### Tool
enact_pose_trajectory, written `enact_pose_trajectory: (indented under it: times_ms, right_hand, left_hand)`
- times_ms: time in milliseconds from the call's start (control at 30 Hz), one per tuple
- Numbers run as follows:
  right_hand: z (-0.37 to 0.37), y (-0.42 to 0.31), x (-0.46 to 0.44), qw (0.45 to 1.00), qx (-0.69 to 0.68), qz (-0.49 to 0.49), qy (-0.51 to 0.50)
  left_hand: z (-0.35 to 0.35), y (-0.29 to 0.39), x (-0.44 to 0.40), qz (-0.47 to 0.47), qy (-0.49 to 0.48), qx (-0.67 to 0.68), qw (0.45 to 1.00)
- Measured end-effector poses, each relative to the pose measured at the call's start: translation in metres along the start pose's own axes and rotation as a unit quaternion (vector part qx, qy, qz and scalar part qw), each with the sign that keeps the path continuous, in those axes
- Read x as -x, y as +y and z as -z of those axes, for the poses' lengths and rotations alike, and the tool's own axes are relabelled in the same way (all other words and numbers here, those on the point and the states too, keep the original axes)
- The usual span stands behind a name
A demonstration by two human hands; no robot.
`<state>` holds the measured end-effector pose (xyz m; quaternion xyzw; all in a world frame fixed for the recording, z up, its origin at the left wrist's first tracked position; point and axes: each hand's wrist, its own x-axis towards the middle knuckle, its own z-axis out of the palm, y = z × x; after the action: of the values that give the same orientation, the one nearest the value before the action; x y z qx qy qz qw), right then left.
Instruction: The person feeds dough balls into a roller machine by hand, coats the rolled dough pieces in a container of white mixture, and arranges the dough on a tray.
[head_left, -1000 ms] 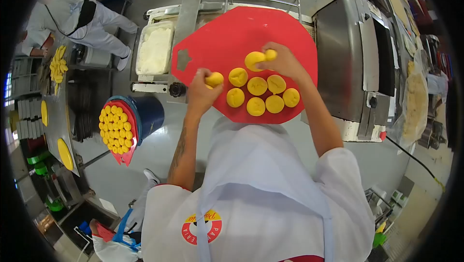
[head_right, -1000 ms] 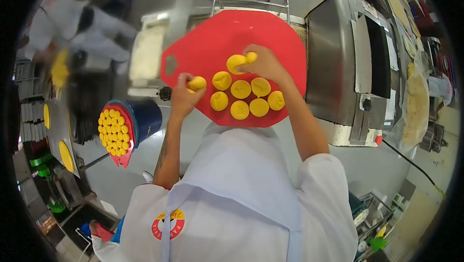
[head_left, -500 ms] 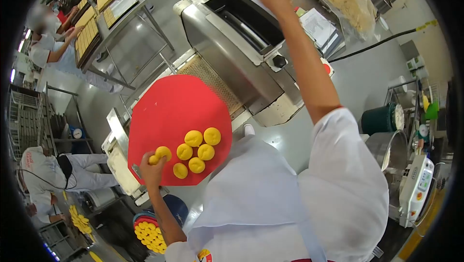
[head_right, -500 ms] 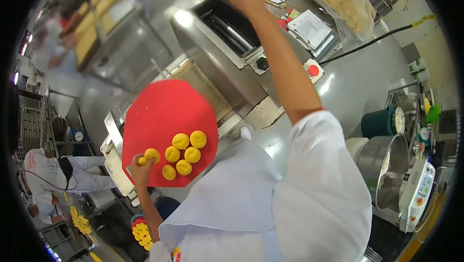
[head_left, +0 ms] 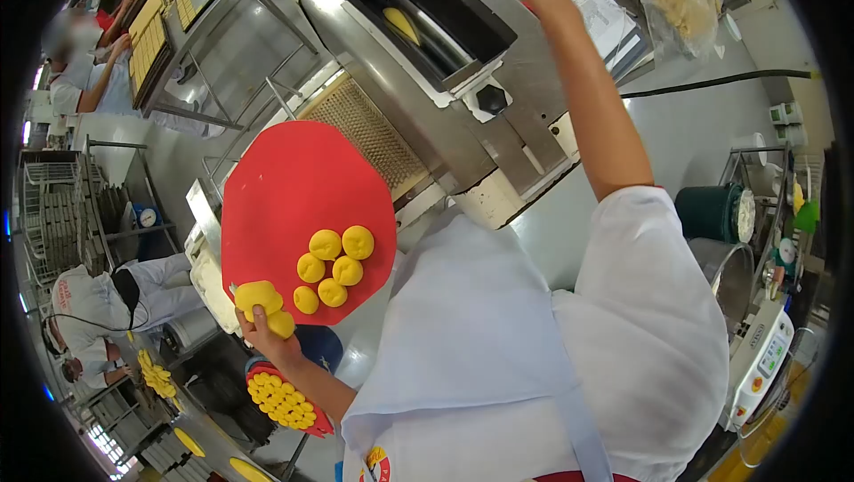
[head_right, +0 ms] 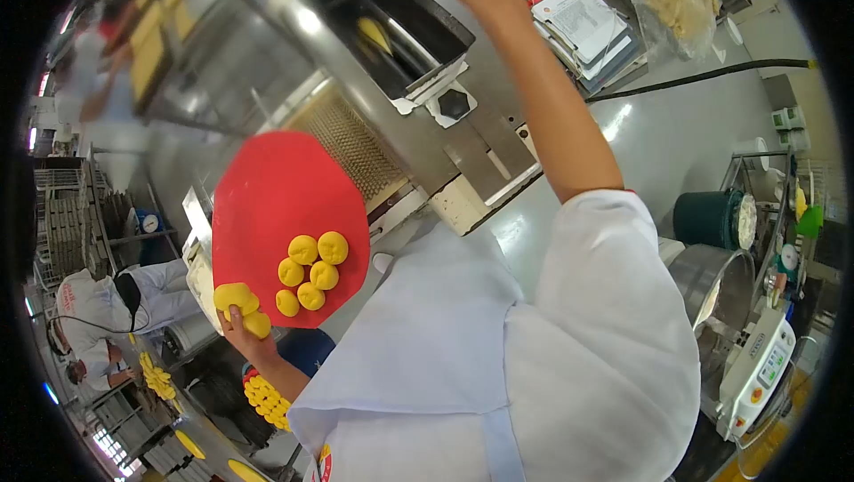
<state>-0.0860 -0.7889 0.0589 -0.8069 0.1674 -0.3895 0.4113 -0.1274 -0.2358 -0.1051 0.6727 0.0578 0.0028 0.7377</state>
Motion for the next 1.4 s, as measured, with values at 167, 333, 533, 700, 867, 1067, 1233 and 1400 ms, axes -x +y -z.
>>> enact_pose_trajectory:
  times_ms: [167, 333, 533, 700, 867, 1067, 1233, 1400]
  right_hand:
    - [-0.010, 0.052, 0.029, 0.950, 0.258, 0.175, -0.034]
    - [-0.028, -0.001, 0.123, 0.977, -0.030, 0.041, -0.209]
    - [-0.037, -0.033, 0.095, 0.979, -0.067, 0.056, -0.184]
    - [-0.065, 0.007, -0.023, 0.991, -0.007, 0.137, -0.012]
    - [-0.092, 0.089, -0.025, 0.973, 0.159, 0.140, -0.091]
    - [-0.046, -0.019, 0.124, 0.935, -0.109, 0.071, -0.330]
    - [-0.029, -0.001, 0.054, 0.985, 0.014, 0.036, -0.171]
    - [-0.034, 0.034, 0.047, 0.954, 0.222, 0.115, -0.166]
  left_hand:
    - [-0.045, -0.001, 0.000, -0.012, -0.019, 0.021, 1.000]
    - [-0.140, 0.021, -0.004, 0.002, -0.068, -0.020, 0.998]
    - [-0.238, 0.062, 0.009, 0.042, -0.276, 0.119, 0.953]
    - [-0.222, 0.041, 0.002, 0.113, -0.290, 0.227, 0.923]
    - [-0.229, 0.040, 0.008, 0.111, -0.294, 0.167, 0.934]
    - [-0.283, 0.058, -0.002, 0.117, -0.295, 0.176, 0.932]
    - [-0.259, 0.038, -0.016, 0.223, -0.289, 0.209, 0.907]
    - [-0.219, -0.012, -0.015, 0.284, -0.266, 0.355, 0.850]
